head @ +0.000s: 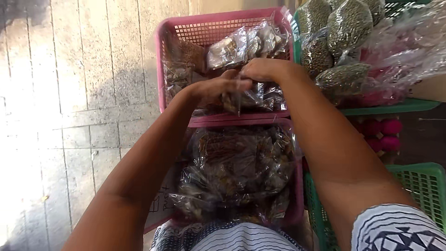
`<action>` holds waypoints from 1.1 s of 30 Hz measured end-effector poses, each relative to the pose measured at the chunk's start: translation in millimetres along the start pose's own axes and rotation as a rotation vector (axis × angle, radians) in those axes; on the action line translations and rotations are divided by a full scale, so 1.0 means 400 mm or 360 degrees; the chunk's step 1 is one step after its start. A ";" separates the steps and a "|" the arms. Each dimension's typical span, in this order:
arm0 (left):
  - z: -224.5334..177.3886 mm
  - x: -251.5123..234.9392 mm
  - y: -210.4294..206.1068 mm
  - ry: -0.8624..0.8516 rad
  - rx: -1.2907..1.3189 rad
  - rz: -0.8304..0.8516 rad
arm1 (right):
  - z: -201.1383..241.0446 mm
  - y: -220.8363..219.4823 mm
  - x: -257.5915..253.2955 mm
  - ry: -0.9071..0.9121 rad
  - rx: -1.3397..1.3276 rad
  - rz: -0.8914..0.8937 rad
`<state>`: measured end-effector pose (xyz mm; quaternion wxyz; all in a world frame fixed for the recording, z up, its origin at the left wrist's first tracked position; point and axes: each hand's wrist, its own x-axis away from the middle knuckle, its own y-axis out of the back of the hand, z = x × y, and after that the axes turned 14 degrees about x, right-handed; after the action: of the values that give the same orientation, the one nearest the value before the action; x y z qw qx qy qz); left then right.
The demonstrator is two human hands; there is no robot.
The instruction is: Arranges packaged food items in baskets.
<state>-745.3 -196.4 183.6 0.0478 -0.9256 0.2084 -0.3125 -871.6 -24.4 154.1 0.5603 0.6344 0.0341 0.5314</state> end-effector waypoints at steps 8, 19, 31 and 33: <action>0.036 -0.004 -0.092 -0.0087 -0.0793 -0.0382 | 0.048 -0.004 0.083 -0.0410 -0.0385 0.0182; 0.029 0.054 -0.278 0.0106 -0.1197 -0.0746 | 0.175 0.102 0.122 -0.0143 -0.0192 -0.0964; 0.079 0.371 -0.184 -0.0522 -0.1536 -0.0587 | 0.286 0.021 0.064 0.0475 0.0306 -0.0774; 0.049 0.370 -0.133 -0.0511 -0.1379 -0.0632 | 0.240 0.060 0.123 0.0451 0.0204 -0.0852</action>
<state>-608.4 -210.3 262.0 -0.3697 -0.9186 0.1289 -0.0541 -795.1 -66.5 221.8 0.6288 0.5566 0.3112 0.4450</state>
